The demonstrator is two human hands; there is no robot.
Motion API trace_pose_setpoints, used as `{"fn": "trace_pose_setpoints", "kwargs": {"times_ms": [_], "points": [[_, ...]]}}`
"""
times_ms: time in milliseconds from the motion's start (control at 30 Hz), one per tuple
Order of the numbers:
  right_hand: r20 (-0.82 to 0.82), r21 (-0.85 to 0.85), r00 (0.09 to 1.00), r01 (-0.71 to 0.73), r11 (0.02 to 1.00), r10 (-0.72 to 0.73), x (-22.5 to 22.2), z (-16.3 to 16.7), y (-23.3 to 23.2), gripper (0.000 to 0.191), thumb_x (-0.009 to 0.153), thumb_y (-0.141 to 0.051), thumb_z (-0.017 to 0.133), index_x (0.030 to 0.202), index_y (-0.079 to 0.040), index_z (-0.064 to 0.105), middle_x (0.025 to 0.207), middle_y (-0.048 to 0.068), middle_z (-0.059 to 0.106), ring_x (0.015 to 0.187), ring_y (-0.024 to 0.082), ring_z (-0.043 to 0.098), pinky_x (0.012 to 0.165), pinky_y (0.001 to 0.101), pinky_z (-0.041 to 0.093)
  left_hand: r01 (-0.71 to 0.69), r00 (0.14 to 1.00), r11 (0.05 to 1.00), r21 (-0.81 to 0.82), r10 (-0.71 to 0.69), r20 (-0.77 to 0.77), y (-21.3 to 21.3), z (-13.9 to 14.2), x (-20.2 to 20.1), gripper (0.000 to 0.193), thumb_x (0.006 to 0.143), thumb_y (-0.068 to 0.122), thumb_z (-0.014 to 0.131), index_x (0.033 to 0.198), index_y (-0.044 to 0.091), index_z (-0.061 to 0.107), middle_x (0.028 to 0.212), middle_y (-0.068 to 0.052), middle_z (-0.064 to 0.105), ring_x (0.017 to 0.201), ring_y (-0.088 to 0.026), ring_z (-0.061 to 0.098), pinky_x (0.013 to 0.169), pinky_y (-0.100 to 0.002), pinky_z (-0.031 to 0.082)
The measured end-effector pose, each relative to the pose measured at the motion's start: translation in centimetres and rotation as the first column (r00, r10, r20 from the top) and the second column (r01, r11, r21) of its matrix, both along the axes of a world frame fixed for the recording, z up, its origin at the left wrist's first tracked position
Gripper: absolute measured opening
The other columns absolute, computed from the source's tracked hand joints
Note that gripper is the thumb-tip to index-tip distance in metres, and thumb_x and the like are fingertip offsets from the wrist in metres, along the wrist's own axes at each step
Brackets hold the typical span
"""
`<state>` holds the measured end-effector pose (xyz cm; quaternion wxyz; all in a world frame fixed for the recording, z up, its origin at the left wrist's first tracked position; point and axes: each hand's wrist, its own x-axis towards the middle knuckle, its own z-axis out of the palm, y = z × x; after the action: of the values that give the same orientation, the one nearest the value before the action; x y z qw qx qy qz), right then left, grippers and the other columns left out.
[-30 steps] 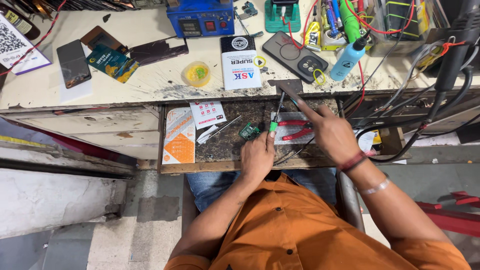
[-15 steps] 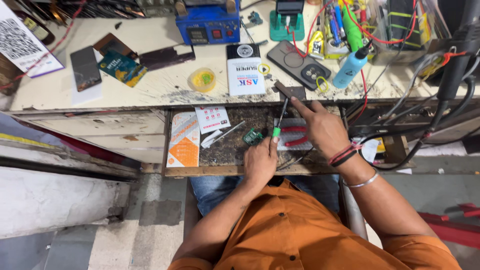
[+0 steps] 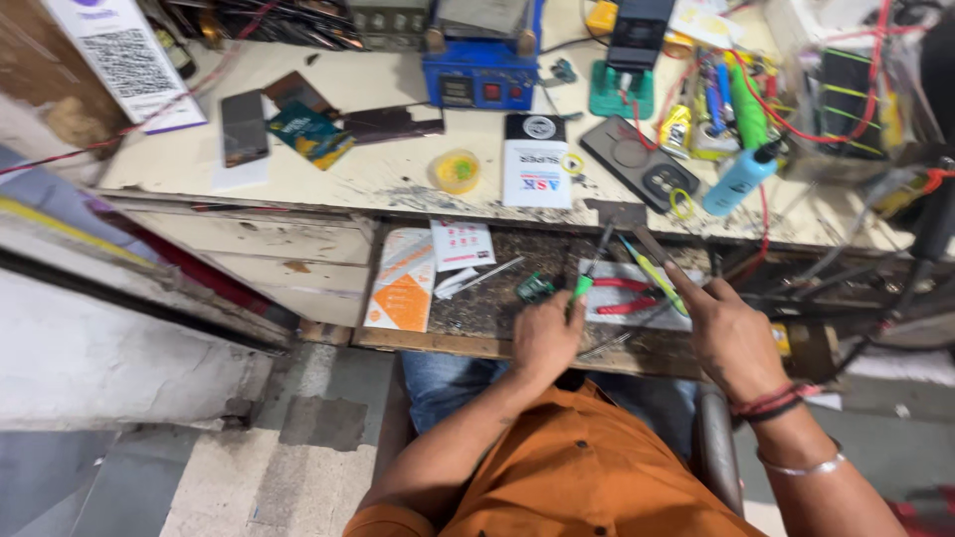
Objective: The person cleans a small green circuit board with a brush, then uses a soldering iron to apply solder to several points on the board. They dip the soldering iron tip into a small container of flux and continue soldering.
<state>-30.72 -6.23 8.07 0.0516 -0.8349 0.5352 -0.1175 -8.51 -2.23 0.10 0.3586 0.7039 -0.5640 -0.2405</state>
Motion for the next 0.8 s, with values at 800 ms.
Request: {"fn": "trace_pose_setpoints", "kwargs": {"times_ms": [800], "points": [[0.112,-0.137,0.99,-0.072,0.988,0.088,3.6,-1.5,-1.6,0.06,0.092,-0.003,0.057,0.149,-0.021,0.056,0.091,0.016,0.06,0.068,0.04,0.065,0.061,0.0507,0.053,0.017,1.0,0.997,-0.069,-0.018,-0.013,0.6,-0.3,0.7,0.028,0.099,0.036,0.061,0.102,0.012,0.077,0.062,-0.009,0.069,0.054,-0.028,0.068,0.061,-0.045,0.054]]}}
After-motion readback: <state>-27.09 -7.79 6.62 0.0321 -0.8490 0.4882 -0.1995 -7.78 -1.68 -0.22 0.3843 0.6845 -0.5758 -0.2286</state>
